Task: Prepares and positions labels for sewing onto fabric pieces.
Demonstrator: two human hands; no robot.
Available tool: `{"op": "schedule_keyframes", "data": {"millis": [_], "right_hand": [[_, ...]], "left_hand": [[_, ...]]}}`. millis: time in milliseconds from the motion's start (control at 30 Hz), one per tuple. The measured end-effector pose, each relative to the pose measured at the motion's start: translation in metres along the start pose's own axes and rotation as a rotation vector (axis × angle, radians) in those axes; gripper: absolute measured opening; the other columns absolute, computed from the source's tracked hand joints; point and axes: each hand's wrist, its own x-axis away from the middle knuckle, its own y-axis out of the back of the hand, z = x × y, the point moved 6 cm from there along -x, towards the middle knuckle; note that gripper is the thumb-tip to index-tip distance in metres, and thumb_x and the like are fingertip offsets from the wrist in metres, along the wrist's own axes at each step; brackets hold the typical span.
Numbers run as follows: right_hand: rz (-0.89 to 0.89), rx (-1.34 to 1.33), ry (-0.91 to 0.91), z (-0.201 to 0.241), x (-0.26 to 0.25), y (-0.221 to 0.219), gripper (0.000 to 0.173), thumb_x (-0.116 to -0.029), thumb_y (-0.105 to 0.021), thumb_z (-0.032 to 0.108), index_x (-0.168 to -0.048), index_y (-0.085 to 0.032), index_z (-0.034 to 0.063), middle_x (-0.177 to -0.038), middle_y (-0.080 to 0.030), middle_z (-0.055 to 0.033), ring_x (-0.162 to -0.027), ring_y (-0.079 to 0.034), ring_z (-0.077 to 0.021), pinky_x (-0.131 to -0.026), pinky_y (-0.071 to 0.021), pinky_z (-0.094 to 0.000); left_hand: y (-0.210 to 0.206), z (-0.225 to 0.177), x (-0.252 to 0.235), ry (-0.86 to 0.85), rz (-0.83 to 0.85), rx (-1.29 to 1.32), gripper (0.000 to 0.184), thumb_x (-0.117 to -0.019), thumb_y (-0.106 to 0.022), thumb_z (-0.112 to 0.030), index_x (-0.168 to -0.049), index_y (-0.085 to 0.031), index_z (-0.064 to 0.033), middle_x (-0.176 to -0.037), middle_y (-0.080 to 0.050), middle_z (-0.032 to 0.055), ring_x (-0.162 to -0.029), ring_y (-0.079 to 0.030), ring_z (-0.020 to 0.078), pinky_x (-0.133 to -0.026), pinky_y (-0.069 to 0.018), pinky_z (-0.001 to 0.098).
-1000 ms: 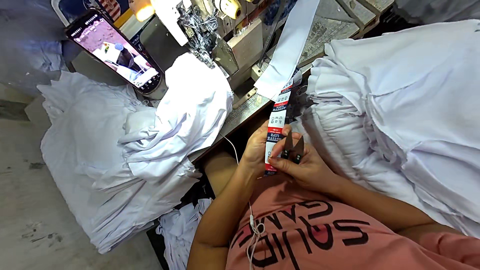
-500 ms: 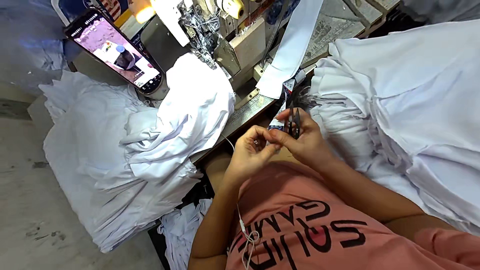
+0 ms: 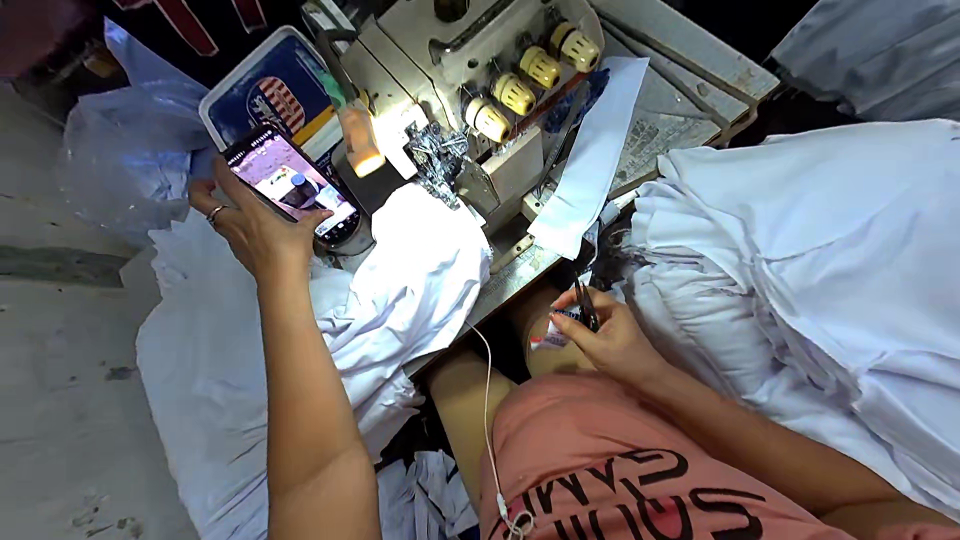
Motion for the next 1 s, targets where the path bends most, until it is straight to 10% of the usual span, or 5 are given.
{"op": "schedule_keyframes", "data": {"millis": [300, 433, 533, 733, 1000], "right_hand": [[-0.028, 0.007, -0.001, -0.002, -0.004, 0.002, 0.011, -0.0954, -0.062, 0.008, -0.106, -0.063, 0.0048, -0.095, -0.065, 0.0076, -0.078, -0.059, 0.0086, -0.072, -0.0503, -0.0089], [-0.071, 0.009, 0.037, 0.004, -0.005, 0.005, 0.011, -0.0958, -0.061, 0.007, -0.106, -0.064, 0.0042, -0.095, -0.066, 0.008, -0.077, -0.059, 0.0091, -0.071, -0.0506, -0.0089], [-0.102, -0.008, 0.08, 0.01, -0.005, 0.007, 0.008, -0.0952, -0.063, 0.006, -0.103, -0.064, 0.0077, -0.09, -0.066, 0.011, -0.073, -0.059, 0.0092, -0.069, -0.0512, -0.0095], [-0.119, 0.023, 0.199, 0.03, -0.007, 0.01, 0.012, -0.0935, -0.065, 0.004, -0.104, -0.064, 0.0098, -0.082, -0.065, 0.0147, -0.064, -0.056, 0.0105, -0.061, -0.0495, -0.0078], [-0.159, -0.037, 0.141, 0.034, -0.016, 0.014, 0.018, -0.0931, -0.066, -0.001, -0.106, -0.062, 0.0114, -0.086, -0.072, 0.0117, -0.06, -0.058, 0.0083, -0.055, -0.048, -0.0082]], "left_hand": [[0.014, 0.006, -0.023, -0.078, -0.041, 0.105, 0.07, -0.0935, -0.071, -0.026, -0.148, -0.043, 0.0082, -0.151, -0.028, 0.0439, -0.13, -0.042, 0.0599, -0.105, -0.0383, 0.0648], [0.045, -0.021, 0.031, -0.188, -0.092, 0.368, 0.05, -0.1051, -0.055, -0.026, -0.139, -0.048, 0.01, -0.136, -0.054, 0.0278, -0.113, -0.059, 0.0265, -0.092, -0.0501, 0.0367], [0.028, -0.08, 0.111, -0.346, 0.204, 0.767, 0.019, -0.1016, -0.055, -0.009, -0.118, -0.055, 0.0011, -0.109, -0.063, -0.0005, -0.095, -0.062, -0.0006, -0.082, -0.0542, 0.0211], [-0.054, -0.151, 0.212, -0.377, 0.88, 1.097, 0.029, -0.0973, -0.066, -0.011, -0.117, -0.054, 0.0074, -0.106, -0.066, 0.0106, -0.096, -0.065, 0.0077, -0.087, -0.0551, 0.026], [-0.073, -0.155, 0.224, -0.059, 1.068, 1.328, 0.038, -0.0881, -0.069, 0.009, -0.111, -0.044, -0.0077, -0.085, -0.065, -0.0059, -0.074, -0.065, -0.001, -0.073, -0.0568, 0.0187]]}}
